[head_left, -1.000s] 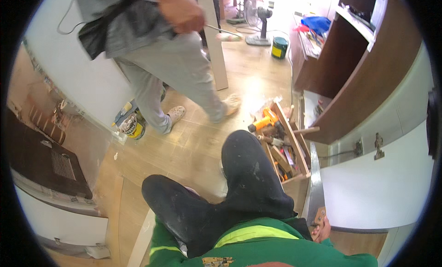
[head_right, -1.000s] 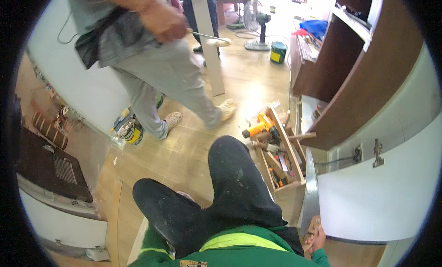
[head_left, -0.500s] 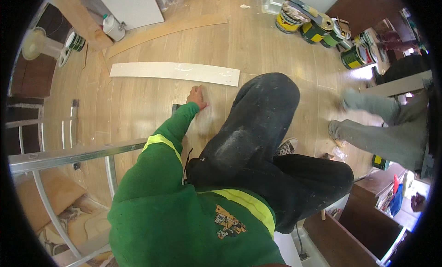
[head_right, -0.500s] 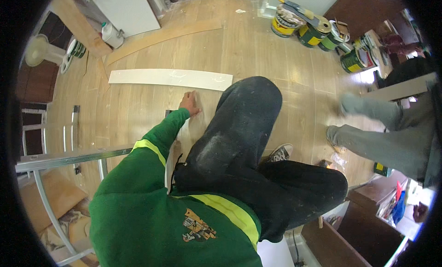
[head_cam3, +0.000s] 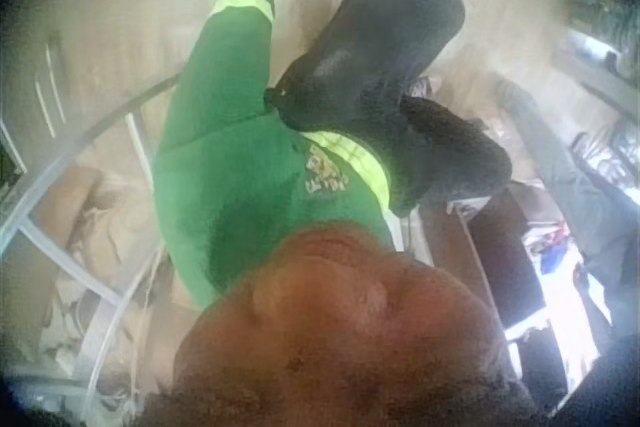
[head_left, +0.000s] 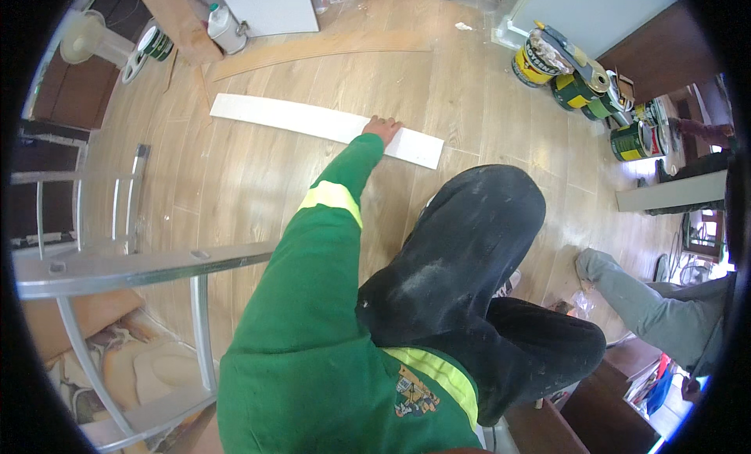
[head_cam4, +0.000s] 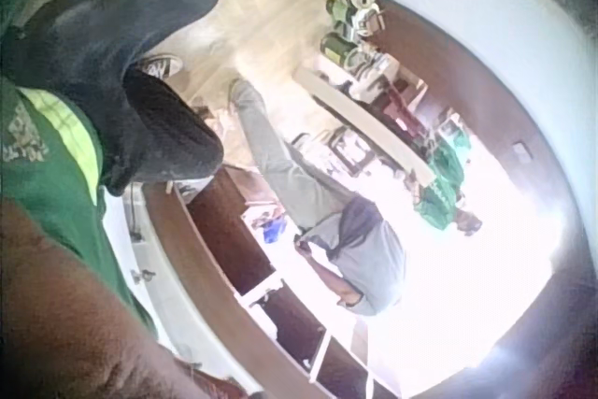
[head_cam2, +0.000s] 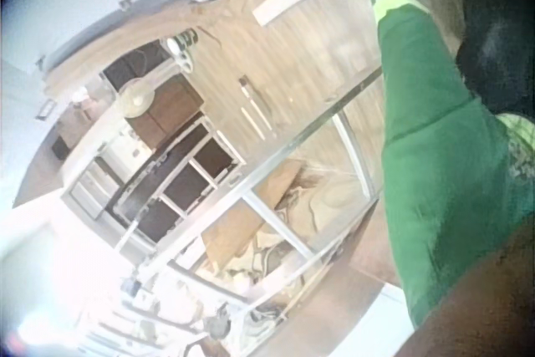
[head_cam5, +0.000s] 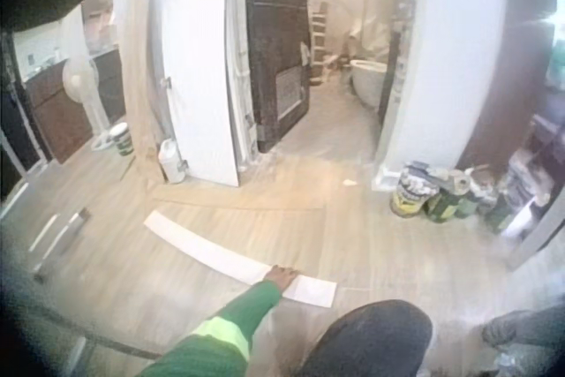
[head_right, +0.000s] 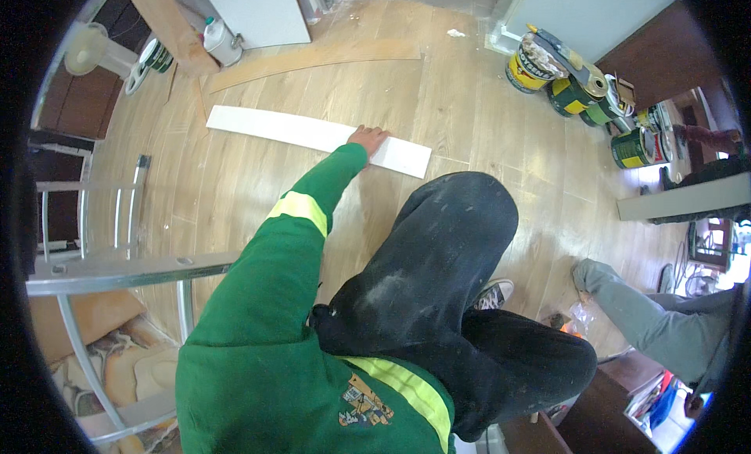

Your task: The person sits on the floor and uses a hand saw to cut a long white wooden strip. After cutting, they lift the strip, walk to a nearby cabinet, and place the cut piece inside.

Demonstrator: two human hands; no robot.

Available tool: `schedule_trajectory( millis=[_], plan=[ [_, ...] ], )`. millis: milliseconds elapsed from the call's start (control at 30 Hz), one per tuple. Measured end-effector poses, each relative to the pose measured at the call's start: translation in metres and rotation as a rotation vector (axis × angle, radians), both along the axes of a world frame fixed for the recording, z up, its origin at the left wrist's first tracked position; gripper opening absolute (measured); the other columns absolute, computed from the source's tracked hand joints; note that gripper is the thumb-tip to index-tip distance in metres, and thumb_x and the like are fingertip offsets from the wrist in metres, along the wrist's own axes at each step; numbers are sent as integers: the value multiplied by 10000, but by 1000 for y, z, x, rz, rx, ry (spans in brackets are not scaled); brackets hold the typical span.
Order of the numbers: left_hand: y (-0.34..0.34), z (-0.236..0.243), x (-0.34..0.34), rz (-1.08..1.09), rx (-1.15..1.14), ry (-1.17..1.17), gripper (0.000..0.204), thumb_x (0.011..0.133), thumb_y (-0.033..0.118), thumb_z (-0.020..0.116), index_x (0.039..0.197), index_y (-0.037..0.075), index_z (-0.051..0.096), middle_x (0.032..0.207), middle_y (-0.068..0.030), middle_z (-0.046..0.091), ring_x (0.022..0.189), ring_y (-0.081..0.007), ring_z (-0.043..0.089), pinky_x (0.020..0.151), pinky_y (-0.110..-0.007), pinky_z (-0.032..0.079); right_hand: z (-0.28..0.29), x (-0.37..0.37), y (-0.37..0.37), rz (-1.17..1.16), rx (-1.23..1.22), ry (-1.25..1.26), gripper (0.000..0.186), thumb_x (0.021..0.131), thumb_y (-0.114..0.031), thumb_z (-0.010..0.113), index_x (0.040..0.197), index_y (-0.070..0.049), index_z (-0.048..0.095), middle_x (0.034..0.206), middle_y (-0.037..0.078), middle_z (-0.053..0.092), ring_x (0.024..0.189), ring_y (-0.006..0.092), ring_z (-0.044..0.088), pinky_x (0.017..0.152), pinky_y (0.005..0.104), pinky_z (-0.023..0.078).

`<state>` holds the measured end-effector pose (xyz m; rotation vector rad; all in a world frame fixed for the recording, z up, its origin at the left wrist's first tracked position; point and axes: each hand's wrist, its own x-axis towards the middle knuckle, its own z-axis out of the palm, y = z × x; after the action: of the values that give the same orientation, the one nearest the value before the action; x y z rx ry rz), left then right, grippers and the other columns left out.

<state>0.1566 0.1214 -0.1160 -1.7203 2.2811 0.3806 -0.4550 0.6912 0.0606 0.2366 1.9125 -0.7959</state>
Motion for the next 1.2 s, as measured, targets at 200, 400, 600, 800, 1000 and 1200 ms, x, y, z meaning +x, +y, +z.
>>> schedule_trajectory(
  millis=[200, 400, 600, 800, 1000, 1200],
  plan=[
    [2, 22, -29, -183, 17, 28, 1096, 506, 228, 1010, 1433, 28, 461, 1439, -164, 507, 1349, -376, 545, 1219, -574, 370, 11, 3, 24, -86, 41, 63, 439, 1030, -444, 606, 1276, -81, 621, 832, 103, 683, 608, 205, 637, 570, 368, 537],
    [18, 57, 5, -194, 82, 99, 1049, 553, 279, 981, 1432, 16, 473, 1422, -207, 495, 1349, -393, 530, 1161, -582, 405, 13, 4, 34, -92, 36, 65, 443, 1033, -420, 612, 1299, -66, 616, 851, 109, 693, 634, 205, 653, 591, 368, 545],
    [-32, 150, 35, -74, -510, 166, 1193, 566, 325, 971, 1550, -10, 385, 1551, -240, 452, 1397, -439, 491, 1205, -549, 364, -1, 6, -4, -50, -27, 97, 449, 1035, -396, 618, 1322, -50, 611, 869, 114, 704, 659, 205, 670, 613, 368, 552],
    [-61, 374, 71, -20, -982, 338, 1159, 630, 325, 970, 1548, -14, 350, 1509, -251, 459, 1444, -411, 436, 1233, -491, 334, 7, -15, -82, 87, -135, 216, 456, 1038, -372, 624, 1344, -35, 606, 888, 119, 715, 684, 205, 686, 635, 367, 560],
    [-29, 552, 48, 124, -1403, 610, 1120, 768, 372, 954, 1580, -15, 287, 1475, -243, 457, 1379, -376, 474, 1188, -456, 376, 39, -53, -147, 227, -294, 393, 464, 1040, -347, 630, 1367, -20, 601, 907, 125, 725, 710, 205, 703, 657, 367, 568],
    [-29, 596, -49, 144, -1438, 1162, 1202, 743, 401, 986, 1559, -77, 244, 1501, -251, 386, 1389, -354, 444, 1218, -447, 362, 110, -92, -186, 358, -411, 703, 473, 1042, -323, 636, 1390, -4, 596, 925, 130, 736, 735, 205, 720, 678, 367, 576]
  ],
)
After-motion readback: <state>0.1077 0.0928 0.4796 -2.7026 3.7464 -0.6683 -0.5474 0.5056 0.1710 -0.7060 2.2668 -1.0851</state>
